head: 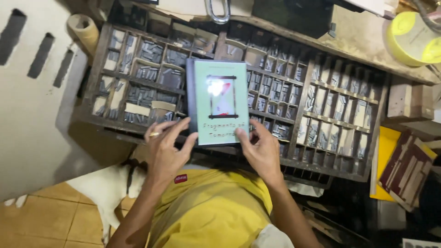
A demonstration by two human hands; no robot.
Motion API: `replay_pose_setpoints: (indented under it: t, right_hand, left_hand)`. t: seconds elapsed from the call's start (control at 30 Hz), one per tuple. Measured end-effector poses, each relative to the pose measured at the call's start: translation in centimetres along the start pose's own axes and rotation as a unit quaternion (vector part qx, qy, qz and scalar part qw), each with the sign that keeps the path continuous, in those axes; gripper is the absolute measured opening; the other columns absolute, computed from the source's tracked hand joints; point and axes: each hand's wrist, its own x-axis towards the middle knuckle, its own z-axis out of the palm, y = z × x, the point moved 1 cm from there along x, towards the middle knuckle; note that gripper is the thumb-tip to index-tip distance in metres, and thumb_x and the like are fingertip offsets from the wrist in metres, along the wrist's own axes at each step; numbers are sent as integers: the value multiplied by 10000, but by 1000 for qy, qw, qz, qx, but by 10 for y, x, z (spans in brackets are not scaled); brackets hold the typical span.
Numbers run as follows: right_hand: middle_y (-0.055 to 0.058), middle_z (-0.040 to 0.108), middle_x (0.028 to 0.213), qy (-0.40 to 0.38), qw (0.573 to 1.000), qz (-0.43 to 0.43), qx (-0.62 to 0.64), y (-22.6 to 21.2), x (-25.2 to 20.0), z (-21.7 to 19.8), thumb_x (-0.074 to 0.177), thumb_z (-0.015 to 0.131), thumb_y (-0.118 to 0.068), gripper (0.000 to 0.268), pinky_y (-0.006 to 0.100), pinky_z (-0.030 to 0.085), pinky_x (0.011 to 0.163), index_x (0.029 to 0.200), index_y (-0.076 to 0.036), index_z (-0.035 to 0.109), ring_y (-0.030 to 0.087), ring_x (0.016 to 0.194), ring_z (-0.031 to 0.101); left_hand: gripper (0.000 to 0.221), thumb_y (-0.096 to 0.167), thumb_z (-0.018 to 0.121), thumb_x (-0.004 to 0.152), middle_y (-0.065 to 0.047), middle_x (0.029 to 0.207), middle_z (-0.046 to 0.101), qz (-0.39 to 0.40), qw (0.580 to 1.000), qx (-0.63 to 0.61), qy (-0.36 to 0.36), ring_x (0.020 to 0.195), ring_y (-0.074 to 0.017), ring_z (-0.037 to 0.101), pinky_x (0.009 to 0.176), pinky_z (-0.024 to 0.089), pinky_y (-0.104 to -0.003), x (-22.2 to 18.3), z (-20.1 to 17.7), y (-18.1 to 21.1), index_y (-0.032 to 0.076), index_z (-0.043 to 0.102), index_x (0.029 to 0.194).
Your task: Selecting and arranging individual metal type characters from a type case for manual printing.
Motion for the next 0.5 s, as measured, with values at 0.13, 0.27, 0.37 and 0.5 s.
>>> replay_pose_setpoints:
  t: [0.13, 0.27, 0.37, 0.5]
  right_hand:
    - [248, 718, 912, 14, 989, -35, 144, 42, 12, 9, 897, 793, -197, 370, 493, 559, 765, 1197, 1, 704, 369, 861, 713]
    - [50, 674, 872, 30, 890, 123, 437, 62, 10, -18, 979, 685, -195, 275, 187, 556, 379, 1228, -104, 615, 136, 609, 672]
    - [43, 705, 943, 57, 887, 115, 444, 79, 15, -32, 1023, 656, -243, 240, 179, 574, 421, 1228, -134, 596, 115, 670, 689]
    - [68, 736, 960, 67, 890, 94, 441, 83, 25, -37, 1038, 667, -237, 230, 197, 597, 443, 1220, -125, 580, 142, 672, 715]
  left_hand:
    - [439, 269, 809, 886, -44, 994, 806, -39, 993, -108, -25, 1084, -281, 717, 1076, 406, -448, 21, -11, 27, 213, 718, 1312]
    - [346, 120, 681, 961, -56, 1085, 806, -7, 973, -227, -36, 1066, -291, 736, 984, 514, -433, 42, -11, 7, 171, 726, 1301]
    - [291, 101, 701, 952, -19, 1034, 787, 36, 990, -140, -1, 985, -264, 732, 922, 540, -401, 48, -6, -38, 197, 766, 1219]
    - [143, 155, 779, 919, 44, 903, 735, 57, 995, -68, -39, 879, -251, 720, 856, 560, -383, 53, -31, -54, 259, 787, 1017]
